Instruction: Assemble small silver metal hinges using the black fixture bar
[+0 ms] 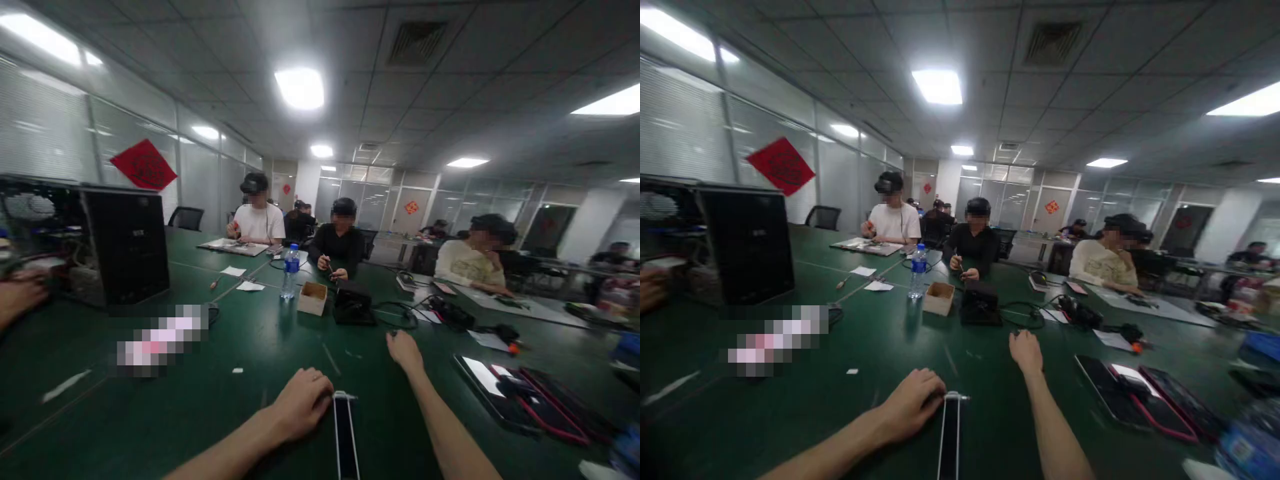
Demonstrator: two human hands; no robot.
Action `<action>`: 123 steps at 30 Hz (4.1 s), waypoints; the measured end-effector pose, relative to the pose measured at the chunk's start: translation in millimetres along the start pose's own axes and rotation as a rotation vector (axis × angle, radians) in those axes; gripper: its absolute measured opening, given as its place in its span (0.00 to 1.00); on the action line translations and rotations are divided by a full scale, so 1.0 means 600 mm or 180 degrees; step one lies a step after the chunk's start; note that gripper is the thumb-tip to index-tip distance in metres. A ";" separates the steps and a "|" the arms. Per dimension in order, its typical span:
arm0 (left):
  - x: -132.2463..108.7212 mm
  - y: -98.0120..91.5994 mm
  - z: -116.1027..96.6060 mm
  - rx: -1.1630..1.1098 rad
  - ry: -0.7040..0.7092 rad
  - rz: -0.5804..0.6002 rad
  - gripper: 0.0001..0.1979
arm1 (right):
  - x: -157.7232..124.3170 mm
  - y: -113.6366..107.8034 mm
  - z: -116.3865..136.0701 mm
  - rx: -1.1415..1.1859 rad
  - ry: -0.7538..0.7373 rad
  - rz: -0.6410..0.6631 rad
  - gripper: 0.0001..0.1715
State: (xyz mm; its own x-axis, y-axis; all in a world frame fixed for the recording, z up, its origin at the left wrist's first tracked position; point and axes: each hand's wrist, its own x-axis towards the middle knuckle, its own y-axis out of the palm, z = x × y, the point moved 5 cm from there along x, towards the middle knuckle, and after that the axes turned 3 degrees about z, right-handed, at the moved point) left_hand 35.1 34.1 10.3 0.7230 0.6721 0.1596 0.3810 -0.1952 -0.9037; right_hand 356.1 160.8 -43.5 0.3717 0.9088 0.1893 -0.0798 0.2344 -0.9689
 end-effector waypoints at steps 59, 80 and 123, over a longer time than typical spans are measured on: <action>-0.004 -0.001 0.003 -0.0058 0.0174 -0.0031 0.09 | -0.221 -0.129 -0.009 0.0658 -0.0984 0.1130 0.25; 0.000 0.002 0.007 -0.0074 0.0141 0.0086 0.10 | -0.213 -0.145 -0.048 0.0440 -0.0812 0.1060 0.18; 0.003 -0.006 -0.006 0.0060 0.0200 0.0034 0.09 | -0.214 -0.138 -0.036 -0.0469 -0.0311 0.0605 0.13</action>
State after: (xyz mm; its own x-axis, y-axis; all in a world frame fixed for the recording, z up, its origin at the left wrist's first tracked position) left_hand 37.3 33.3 15.4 0.7620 0.6238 0.1739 0.3625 -0.1883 -0.9128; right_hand 335.0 17.1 8.7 0.2712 0.9625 0.0090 -0.0016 0.0098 -1.0000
